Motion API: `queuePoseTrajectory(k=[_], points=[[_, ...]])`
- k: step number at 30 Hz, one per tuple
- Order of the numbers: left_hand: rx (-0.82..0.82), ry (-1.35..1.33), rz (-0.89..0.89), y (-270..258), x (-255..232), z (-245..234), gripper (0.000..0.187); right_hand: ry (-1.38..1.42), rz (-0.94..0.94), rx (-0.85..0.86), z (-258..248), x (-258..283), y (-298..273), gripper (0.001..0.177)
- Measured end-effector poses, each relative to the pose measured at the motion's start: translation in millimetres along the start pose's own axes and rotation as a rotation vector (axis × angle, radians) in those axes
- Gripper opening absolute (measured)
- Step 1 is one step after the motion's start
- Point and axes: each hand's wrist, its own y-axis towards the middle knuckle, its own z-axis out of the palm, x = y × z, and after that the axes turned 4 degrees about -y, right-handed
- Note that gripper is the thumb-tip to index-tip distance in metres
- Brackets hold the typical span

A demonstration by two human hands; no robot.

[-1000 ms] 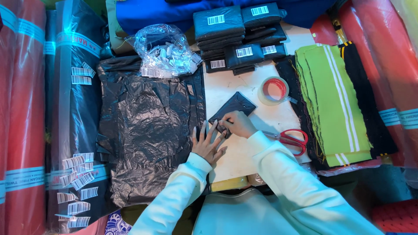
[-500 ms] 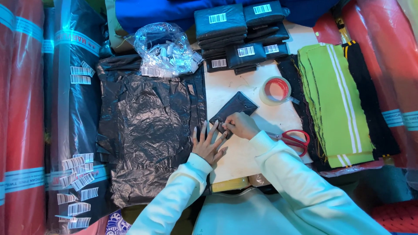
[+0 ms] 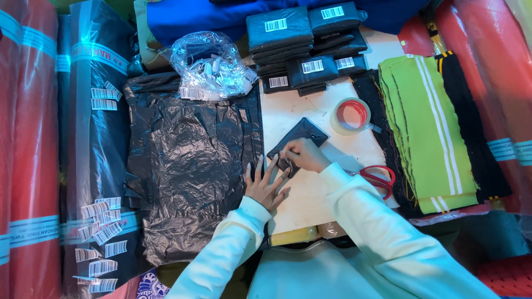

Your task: Packing and preparing items by taping a small black case and folding a green fabric runner.

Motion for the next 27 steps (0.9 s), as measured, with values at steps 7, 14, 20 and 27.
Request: queuePoseTrajectory(k=[7, 14, 20, 27], points=[[0.005, -0.011, -0.001, 0.5, -1.1, -2.5, 0.057, -0.152, 0.059, -0.005, 1.8, 15.5, -4.2, 0.016], [-0.022, -0.015, -0.006, 1.6, -2.7, -1.8, 0.056, -0.089, 0.027, 0.066, -5.0, 4.2, 7.5, 0.013], [0.004, -0.060, -0.032, 1.5, -4.6, -7.8, 0.054, -0.188, 0.139, 0.033, -8.0, 6.7, -15.6, 0.013], [-0.055, -0.124, -0.146, 3.1, -6.1, -8.4, 0.048, -0.026, 0.154, -0.260, -37.2, -23.6, -17.8, 0.014]])
